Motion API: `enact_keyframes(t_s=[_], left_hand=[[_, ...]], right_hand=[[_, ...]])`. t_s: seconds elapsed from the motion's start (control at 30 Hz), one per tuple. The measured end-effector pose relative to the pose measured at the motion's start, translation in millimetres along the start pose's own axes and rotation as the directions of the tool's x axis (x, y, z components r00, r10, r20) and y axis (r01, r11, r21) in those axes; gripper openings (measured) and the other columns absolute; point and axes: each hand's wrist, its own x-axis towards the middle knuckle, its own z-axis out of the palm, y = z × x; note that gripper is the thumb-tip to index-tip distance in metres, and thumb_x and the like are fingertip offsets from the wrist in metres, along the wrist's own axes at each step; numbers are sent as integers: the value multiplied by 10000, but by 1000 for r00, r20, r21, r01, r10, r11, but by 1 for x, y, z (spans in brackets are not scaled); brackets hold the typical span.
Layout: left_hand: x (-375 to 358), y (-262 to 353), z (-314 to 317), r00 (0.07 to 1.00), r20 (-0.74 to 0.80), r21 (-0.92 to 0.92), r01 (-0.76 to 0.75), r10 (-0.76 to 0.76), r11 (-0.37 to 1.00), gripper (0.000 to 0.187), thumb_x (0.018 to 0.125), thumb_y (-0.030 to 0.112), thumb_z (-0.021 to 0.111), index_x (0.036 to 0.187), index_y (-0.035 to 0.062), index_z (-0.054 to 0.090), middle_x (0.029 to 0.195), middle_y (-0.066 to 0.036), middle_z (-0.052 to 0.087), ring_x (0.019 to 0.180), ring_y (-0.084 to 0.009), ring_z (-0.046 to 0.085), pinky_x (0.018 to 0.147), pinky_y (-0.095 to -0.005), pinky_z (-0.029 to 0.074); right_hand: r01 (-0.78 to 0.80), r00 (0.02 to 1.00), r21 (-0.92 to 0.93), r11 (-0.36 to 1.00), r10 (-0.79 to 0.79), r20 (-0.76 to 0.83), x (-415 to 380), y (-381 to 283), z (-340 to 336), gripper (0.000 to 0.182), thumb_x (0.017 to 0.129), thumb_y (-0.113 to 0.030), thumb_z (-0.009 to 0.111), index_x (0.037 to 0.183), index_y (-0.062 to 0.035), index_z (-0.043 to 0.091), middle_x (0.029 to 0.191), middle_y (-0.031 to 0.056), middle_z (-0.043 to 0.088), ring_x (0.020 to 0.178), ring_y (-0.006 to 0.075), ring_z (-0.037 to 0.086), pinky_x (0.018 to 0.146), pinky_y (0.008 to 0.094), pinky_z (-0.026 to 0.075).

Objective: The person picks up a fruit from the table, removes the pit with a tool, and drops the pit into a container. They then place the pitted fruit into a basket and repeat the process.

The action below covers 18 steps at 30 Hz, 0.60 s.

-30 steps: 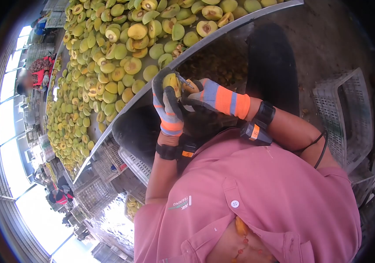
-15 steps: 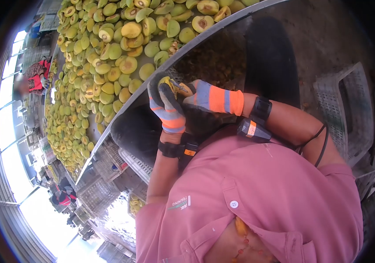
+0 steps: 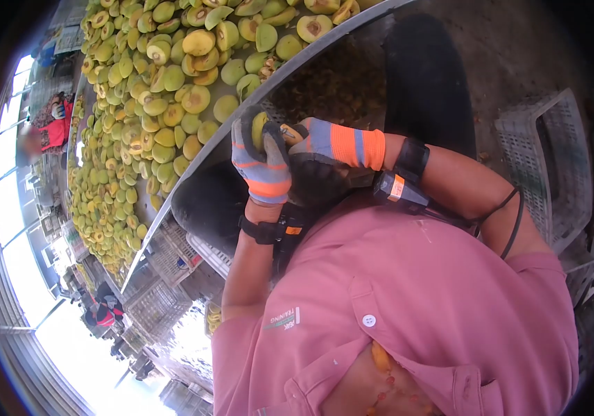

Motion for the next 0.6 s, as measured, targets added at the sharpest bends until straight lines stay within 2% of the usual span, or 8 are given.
enact_keyframes(t_s=[0.07, 0.2, 0.37, 0.47, 0.5, 0.53, 0.57, 0.6], left_hand=[[-1, 7, 4, 999, -29, -7, 13, -13, 1000, 279, 950, 109, 488, 1165, -61, 541, 1052, -140, 604, 919, -199, 584, 817, -299, 479], [-9, 10, 10, 994, -49, -107, 93, -99, 990, 270, 965, 112, 476, 1167, -55, 538, 1070, -143, 598, 937, -199, 577, 835, -303, 472], [-1, 2, -2, 996, 48, -49, 81, -79, 995, 269, 914, 71, 535, 1160, -38, 546, 1010, -148, 621, 872, -237, 614, 779, -327, 496], [15, -30, -14, 868, 393, 321, -438, 302, 840, 242, 928, 119, 555, 1117, -31, 579, 992, -83, 619, 868, -174, 597, 745, -310, 502], [12, -30, -14, 940, 313, 96, -175, 137, 980, 237, 933, 139, 560, 1101, -25, 590, 981, -73, 622, 866, -165, 599, 734, -305, 503], [10, -29, -11, 959, 278, -155, 99, -53, 983, 234, 937, 159, 565, 1086, -19, 602, 969, -63, 626, 864, -156, 601, 723, -301, 504], [9, -27, -9, 939, 288, -280, 271, -188, 921, 232, 947, 178, 560, 1071, -12, 611, 962, -54, 627, 854, -142, 597, 715, -288, 499], [8, -22, -6, 900, 293, -414, 424, -323, 806, 234, 957, 197, 555, 1056, -6, 619, 955, -45, 628, 844, -128, 594, 706, -275, 495]], right_hand=[[32, 999, 113, 993, -28, -37, -3, -6, 6, 245, 768, -247, 682, 822, -8, 663, 611, 59, 579, 458, 185, 552, 387, 308, 405], [-27, 995, -56, 998, 21, -96, 5, 6, 2, 267, 762, -239, 680, 802, 24, 655, 618, 79, 589, 467, 186, 557, 409, 329, 421], [24, 977, -295, 955, -85, -195, 0, 1, 3, 330, 739, -236, 677, 839, 77, 645, 648, 131, 610, 492, 233, 597, 428, 360, 454], [-151, 972, -358, 922, 73, -223, 2, 0, 0, 365, 730, -250, 678, 856, 90, 639, 682, 162, 628, 504, 279, 620, 427, 373, 471], [-161, 977, -325, 932, 103, -187, 2, -2, 0, 372, 728, -254, 679, 856, 92, 638, 696, 170, 633, 503, 290, 621, 426, 379, 475], [-170, 980, -295, 940, 130, -152, 1, -6, -2, 378, 726, -258, 680, 857, 94, 638, 709, 177, 638, 502, 301, 621, 425, 386, 478], [-181, 981, -267, 947, 153, -120, 0, -9, -4, 385, 724, -262, 681, 858, 96, 637, 723, 185, 643, 501, 312, 621, 424, 392, 482], [-199, 977, -305, 931, 165, -133, -2, -11, -4, 362, 739, -252, 683, 874, 81, 644, 718, 157, 644, 557, 262, 619, 475, 373, 479]])
